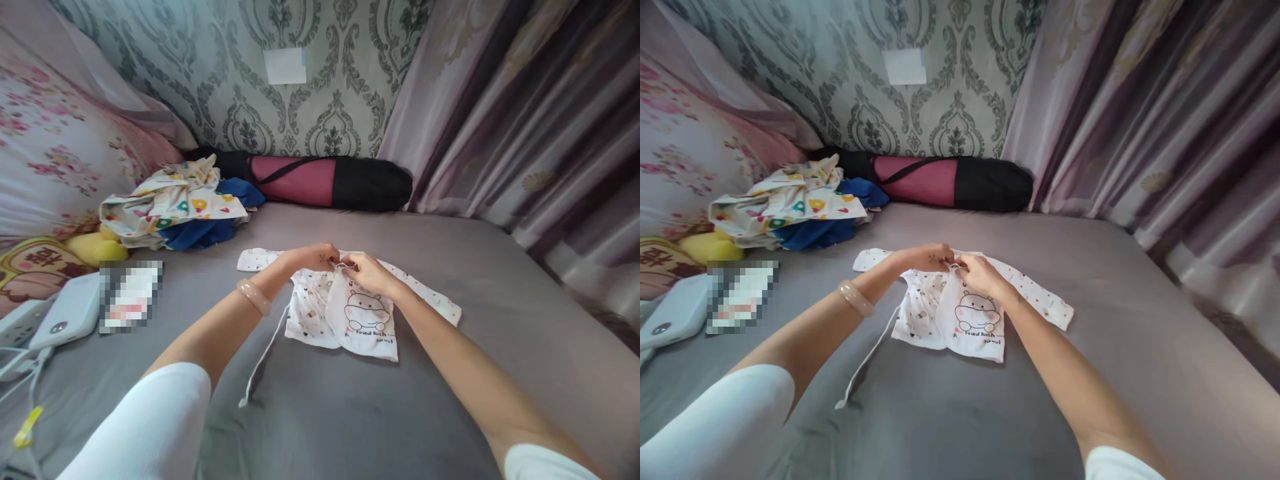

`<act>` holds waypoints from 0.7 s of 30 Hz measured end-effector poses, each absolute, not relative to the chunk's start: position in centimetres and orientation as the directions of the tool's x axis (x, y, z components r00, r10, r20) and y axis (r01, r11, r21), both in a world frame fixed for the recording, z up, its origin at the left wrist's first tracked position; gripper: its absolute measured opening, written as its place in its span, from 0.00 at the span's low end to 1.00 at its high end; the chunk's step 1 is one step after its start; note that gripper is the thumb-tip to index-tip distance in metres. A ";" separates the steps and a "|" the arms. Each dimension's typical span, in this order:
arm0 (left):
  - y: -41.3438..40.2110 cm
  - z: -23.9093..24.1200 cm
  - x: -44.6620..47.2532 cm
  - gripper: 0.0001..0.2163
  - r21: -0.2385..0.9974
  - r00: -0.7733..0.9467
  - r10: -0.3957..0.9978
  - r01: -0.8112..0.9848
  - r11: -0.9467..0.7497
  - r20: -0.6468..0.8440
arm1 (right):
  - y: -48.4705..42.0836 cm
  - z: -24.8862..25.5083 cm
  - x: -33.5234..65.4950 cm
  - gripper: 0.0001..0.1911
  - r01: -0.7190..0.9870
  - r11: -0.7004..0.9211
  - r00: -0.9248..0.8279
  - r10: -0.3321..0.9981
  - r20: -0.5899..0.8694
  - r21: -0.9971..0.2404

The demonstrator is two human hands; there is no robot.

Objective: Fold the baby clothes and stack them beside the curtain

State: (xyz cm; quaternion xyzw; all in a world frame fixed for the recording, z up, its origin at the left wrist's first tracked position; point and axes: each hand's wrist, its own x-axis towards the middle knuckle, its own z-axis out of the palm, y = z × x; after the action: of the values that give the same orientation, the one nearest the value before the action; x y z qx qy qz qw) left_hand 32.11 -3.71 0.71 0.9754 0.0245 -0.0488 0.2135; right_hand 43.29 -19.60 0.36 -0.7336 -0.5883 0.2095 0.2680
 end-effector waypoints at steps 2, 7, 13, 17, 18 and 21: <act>-3.9 0.4 32.5 0.10 0.408 0.990 0.112 0.137 -0.903 -0.084 | -19.4 -0.1 43.6 0.12 0.676 -0.184 0.255 0.967 -0.008 -0.713; -4.7 -0.4 33.0 0.11 0.398 0.971 0.235 0.230 -0.888 -0.037 | -18.8 -1.9 44.2 0.16 0.570 -0.213 0.359 0.933 0.007 -0.794; -5.0 -1.7 33.3 0.15 0.403 0.970 0.242 0.222 -0.888 0.000 | -18.8 -3.1 43.4 0.19 0.733 -0.241 0.399 0.910 0.116 -0.636; -5.0 -2.4 33.5 0.22 0.404 0.985 0.173 0.156 -0.902 0.008 | -18.9 -3.1 42.7 0.23 0.793 -0.266 0.394 0.910 0.128 -0.548; -4.9 -2.5 33.5 0.24 0.414 0.987 0.159 0.146 -0.898 -0.002 | -19.0 -3.1 42.6 0.24 0.797 -0.276 0.396 0.910 0.121 -0.537; -4.1 -2.3 33.2 0.27 0.471 0.987 0.162 0.150 -0.869 -0.014 | -20.0 -2.4 42.0 0.27 0.796 -0.287 0.416 0.899 0.138 -0.532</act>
State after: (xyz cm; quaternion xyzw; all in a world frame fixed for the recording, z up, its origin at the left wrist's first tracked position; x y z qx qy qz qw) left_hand 33.24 -4.11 -2.31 0.9667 0.0808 0.0130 0.2425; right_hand 42.05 -20.02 -2.43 -0.7966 -0.5320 0.0943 0.2712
